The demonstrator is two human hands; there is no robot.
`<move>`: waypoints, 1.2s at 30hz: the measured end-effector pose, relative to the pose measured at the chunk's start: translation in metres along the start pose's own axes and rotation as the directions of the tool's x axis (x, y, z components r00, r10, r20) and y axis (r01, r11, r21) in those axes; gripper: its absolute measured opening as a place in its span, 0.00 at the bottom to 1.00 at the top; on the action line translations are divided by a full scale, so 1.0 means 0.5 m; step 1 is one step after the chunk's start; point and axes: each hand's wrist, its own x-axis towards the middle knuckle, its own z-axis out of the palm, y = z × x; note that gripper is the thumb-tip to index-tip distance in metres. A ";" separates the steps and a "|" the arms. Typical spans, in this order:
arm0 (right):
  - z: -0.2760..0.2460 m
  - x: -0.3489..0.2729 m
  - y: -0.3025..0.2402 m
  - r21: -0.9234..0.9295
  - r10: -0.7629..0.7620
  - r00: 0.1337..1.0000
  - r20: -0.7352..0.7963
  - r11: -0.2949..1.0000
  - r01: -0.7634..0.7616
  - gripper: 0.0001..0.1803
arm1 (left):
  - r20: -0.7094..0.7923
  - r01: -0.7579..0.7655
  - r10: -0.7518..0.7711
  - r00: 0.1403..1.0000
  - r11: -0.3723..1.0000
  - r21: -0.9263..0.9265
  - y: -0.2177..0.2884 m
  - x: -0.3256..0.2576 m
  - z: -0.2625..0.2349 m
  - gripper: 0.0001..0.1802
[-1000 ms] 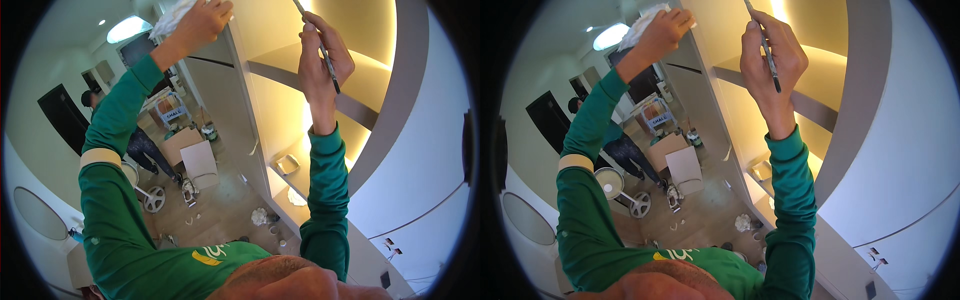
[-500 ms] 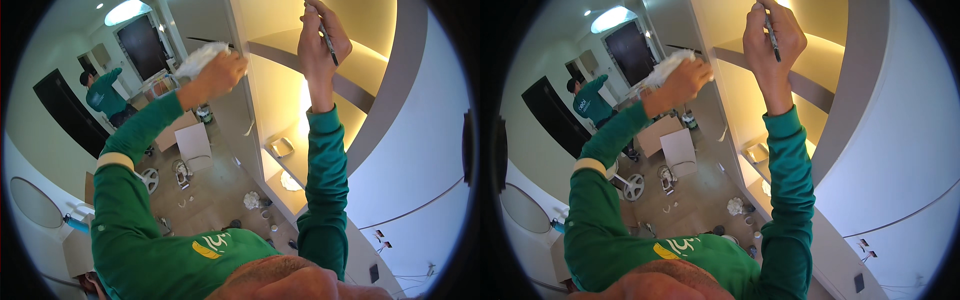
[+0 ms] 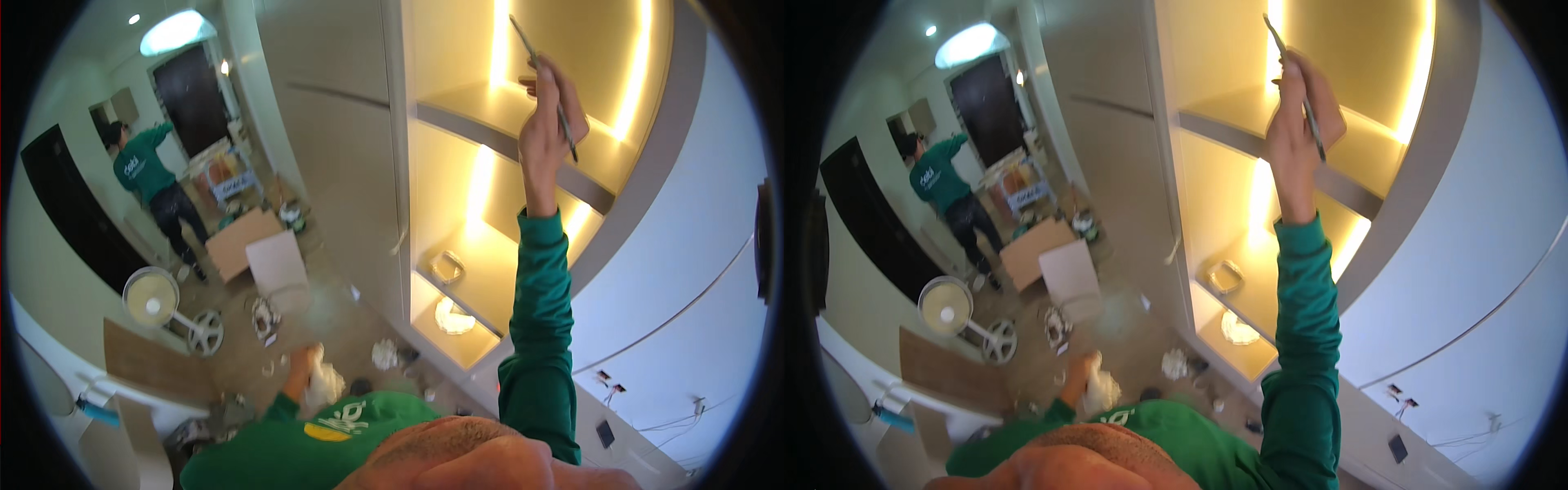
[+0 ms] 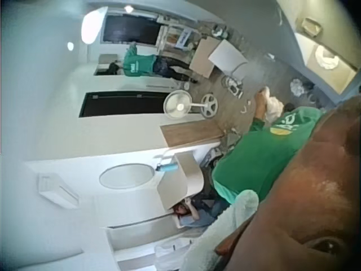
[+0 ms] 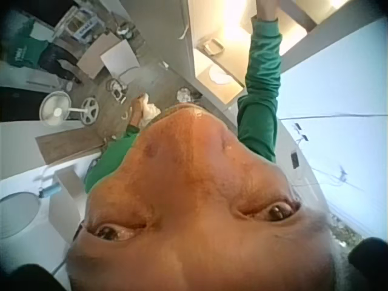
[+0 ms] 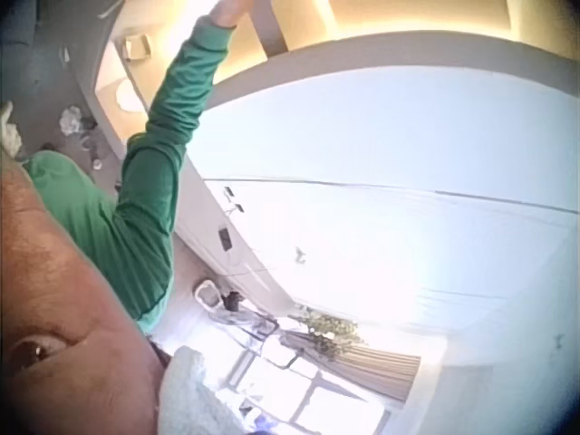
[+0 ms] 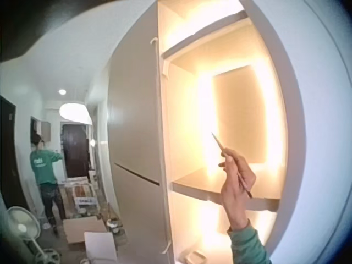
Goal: The person paints the inner edges of a white shelving unit using a small brush and a white cloth, wiping the surfaces and handling a paint container.
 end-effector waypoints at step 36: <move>-0.233 -0.615 -0.157 -0.287 0.857 0.414 -0.306 0.331 -0.899 0.15 | 0.506 0.050 0.133 0.852 0.942 -0.332 0.148 0.303 -0.040 0.13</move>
